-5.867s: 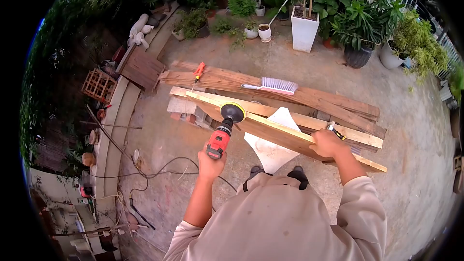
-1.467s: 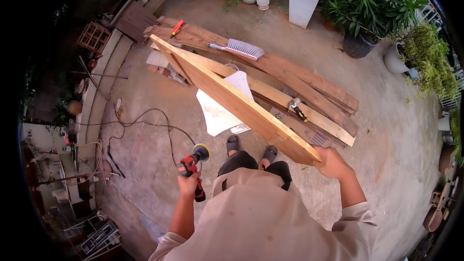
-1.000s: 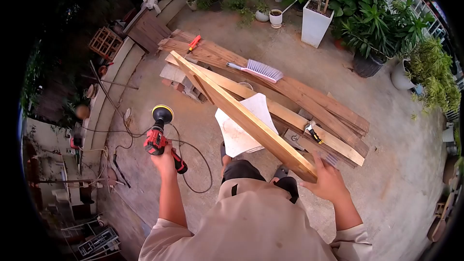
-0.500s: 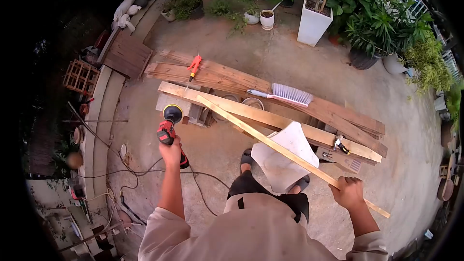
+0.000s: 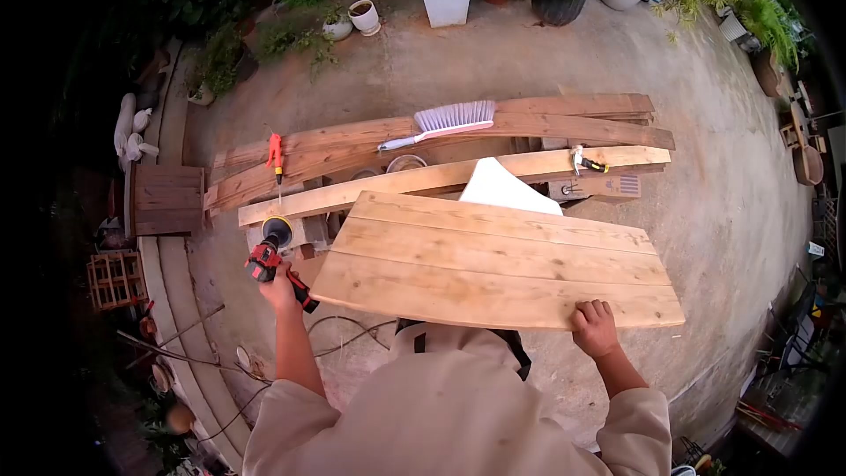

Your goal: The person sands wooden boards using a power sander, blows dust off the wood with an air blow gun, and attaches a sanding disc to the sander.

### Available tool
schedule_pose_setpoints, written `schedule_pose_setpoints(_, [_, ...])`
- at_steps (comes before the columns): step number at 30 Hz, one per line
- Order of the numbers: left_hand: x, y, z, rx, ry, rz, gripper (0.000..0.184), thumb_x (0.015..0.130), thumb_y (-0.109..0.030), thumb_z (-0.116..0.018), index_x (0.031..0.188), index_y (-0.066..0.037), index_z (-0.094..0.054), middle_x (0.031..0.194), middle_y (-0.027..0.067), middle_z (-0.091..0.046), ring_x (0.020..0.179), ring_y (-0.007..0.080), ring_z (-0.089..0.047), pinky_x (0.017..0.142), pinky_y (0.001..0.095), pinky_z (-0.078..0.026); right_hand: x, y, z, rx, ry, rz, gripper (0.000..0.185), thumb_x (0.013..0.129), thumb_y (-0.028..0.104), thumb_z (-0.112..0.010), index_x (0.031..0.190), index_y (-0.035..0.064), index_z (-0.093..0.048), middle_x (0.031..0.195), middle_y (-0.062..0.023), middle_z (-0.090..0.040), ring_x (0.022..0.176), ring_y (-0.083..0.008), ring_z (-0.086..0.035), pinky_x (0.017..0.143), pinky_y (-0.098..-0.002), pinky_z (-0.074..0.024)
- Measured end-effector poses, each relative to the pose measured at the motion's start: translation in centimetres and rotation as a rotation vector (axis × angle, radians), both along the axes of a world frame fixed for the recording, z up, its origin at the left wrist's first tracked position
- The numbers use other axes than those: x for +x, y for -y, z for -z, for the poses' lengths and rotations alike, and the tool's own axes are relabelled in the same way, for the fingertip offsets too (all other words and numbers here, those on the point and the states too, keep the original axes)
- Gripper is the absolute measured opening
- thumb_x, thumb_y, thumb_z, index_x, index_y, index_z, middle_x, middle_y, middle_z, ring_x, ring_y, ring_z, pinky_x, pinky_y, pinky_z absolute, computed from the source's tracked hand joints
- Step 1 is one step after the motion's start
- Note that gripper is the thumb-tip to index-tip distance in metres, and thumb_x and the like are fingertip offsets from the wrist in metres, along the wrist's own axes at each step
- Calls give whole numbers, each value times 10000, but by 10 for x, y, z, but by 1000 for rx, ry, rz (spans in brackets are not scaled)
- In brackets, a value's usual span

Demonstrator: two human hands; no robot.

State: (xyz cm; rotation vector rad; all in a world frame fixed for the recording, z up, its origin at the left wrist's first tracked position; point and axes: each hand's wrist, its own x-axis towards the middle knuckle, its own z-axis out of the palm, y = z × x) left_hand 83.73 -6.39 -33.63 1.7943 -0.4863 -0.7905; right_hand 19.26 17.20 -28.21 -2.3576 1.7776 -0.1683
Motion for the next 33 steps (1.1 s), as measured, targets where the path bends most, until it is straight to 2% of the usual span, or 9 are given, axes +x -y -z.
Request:
schedule_pose_setpoints(2, [1,-15,7,33,20,-7,206,867,42,-697,1067,-8,-682,831,64,-675,607,185,-650,561,343,-540,12,-22,27,29,-18,-29,454,793,47,-662,1245,91,-683,1218,-104,-679,1012,-291,-646,838,-432,-500])
schedule_pose_setpoints(5, [13,-33,11,129,225,22,221,864,-4,-719,1083,3,-687,845,76,-691,611,180,-654,575,360,-545,40,-46,72,84,7,-35,681,915,72,-604,1576,223,-537,1628,-175,-466,1460,-404,-481,1191,-651,-372])
schedule_pose_setpoints(8, [23,-24,8,141,562,189,318,826,-50,-757,1126,3,-668,916,104,-708,716,222,-684,662,399,-553,64,-70,138,138,-45,13,699,962,90,-580,1622,293,-477,1743,-145,-313,1602,-426,-286,1233,-781,-199])
schedule_pose_setpoints(12, [6,30,6,121,851,444,631,761,-82,-795,1349,-33,-571,1178,190,-722,1110,401,-704,976,462,-537,67,-87,195,130,-34,47,681,986,116,-570,1631,303,-463,1746,-99,-328,1602,-422,-291,1201,-830,-191])
schedule_pose_setpoints(15, [-21,88,23,152,815,579,689,717,-79,-862,1348,-45,-587,1183,197,-708,1141,398,-687,988,460,-542,65,-95,217,113,-57,70,665,993,134,-572,1624,316,-472,1741,-85,-341,1598,-420,-298,1198,-838,-185])
schedule_pose_setpoints(21, [-37,214,119,165,1185,813,598,703,-163,-918,1194,-65,-591,1112,226,-701,1135,438,-656,965,504,-541,88,-95,270,48,-46,153,626,989,122,-592,1567,355,-535,1709,-75,-386,1606,-398,-285,1208,-842,-178])
schedule_pose_setpoints(23, [-41,248,145,239,1082,861,589,721,-162,-904,1204,-66,-580,1088,221,-721,1097,448,-679,927,527,-554,96,-98,285,5,-77,168,612,985,110,-602,1541,362,-561,1696,-71,-400,1607,-393,-283,1210,-845,-179])
schedule_pose_setpoints(27, [-15,273,218,284,1086,787,551,744,-121,-860,1209,-72,-569,1090,216,-706,1082,461,-678,909,533,-562,96,-106,288,33,-61,203,599,961,80,-633,1491,357,-596,1684,-70,-414,1597,-408,-300,1214,-836,-197])
schedule_pose_setpoints(33, [20,184,217,324,949,402,589,743,-83,-857,1253,-65,-564,1234,180,-605,1148,446,-630,988,526,-521,98,-104,288,96,-100,169,584,993,48,-623,1500,327,-540,1702,-114,-374,1581,-468,-307,1207,-841,-200])
